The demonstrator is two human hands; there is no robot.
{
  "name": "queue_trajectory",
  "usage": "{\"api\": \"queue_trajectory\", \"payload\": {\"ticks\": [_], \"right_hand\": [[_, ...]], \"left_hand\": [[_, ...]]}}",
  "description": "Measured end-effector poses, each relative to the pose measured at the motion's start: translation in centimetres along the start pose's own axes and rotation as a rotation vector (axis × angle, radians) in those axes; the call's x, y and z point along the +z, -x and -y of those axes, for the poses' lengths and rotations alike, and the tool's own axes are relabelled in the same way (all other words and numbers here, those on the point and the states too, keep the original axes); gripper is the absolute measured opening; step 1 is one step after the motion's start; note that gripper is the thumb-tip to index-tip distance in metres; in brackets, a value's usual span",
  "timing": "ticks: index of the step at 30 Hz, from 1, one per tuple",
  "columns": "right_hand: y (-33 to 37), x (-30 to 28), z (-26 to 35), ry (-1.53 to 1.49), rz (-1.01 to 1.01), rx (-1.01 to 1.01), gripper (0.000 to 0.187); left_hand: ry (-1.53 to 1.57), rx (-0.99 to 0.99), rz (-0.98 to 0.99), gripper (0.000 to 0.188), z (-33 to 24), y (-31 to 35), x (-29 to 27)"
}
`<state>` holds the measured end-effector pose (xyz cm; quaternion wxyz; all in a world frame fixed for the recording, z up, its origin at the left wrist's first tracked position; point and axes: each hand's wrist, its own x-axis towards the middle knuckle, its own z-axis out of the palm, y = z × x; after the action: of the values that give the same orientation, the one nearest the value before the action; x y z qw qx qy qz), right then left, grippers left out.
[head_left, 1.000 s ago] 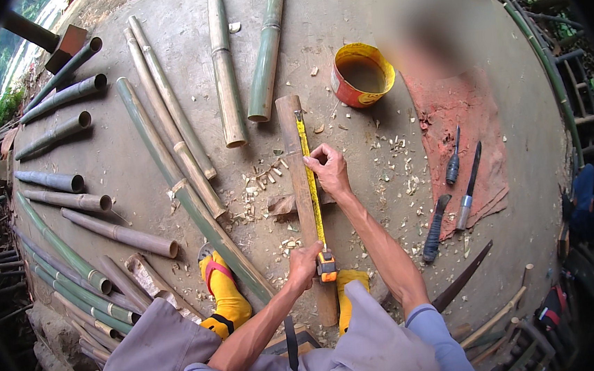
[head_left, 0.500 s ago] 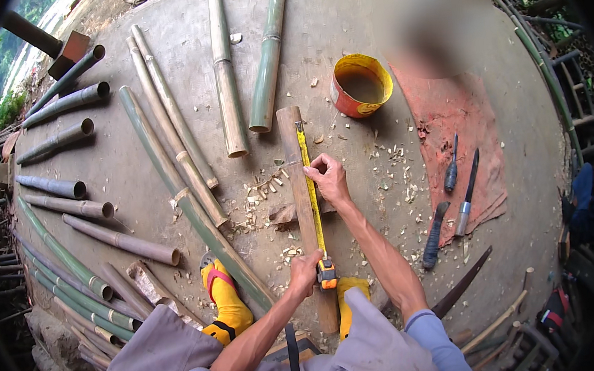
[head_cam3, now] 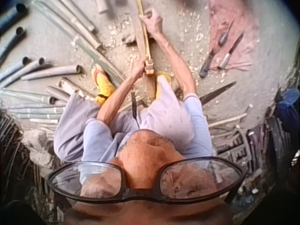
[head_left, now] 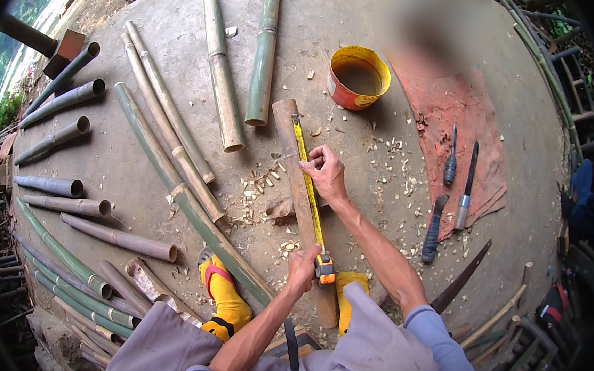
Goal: The person measures bamboo poles with a tape measure, marks and carves notches using a knife, saws pieces to length, and fits a pole into a hole in another bamboo section.
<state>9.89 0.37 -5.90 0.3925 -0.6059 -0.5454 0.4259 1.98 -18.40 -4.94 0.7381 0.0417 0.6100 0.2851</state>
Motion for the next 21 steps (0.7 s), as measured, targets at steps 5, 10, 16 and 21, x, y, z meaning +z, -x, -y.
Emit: {"api": "queue_trajectory", "payload": {"ticks": [5, 10, 16, 21], "right_hand": [[1.0, 0.7, 0.8, 0.061, -0.051, -0.012, 0.029], [1.3, 0.7, 0.9, 0.083, -0.070, 0.008, 0.030], [1.1, 0.7, 0.3, 0.086, -0.067, -0.004, 0.030], [1.4, 0.5, 0.2, 0.052, -0.035, 0.039, 0.030]], "left_hand": [[0.033, 0.010, 0.010, 0.032, 0.2, -0.2, -0.1], [0.084, 0.032, -0.005, 0.031, 0.4, -0.1, 0.1], [0.046, -0.004, -0.006, 0.031, 0.3, -0.5, -0.1], [0.027, 0.024, -0.019, 0.032, 0.2, -0.1, 0.1]]}}
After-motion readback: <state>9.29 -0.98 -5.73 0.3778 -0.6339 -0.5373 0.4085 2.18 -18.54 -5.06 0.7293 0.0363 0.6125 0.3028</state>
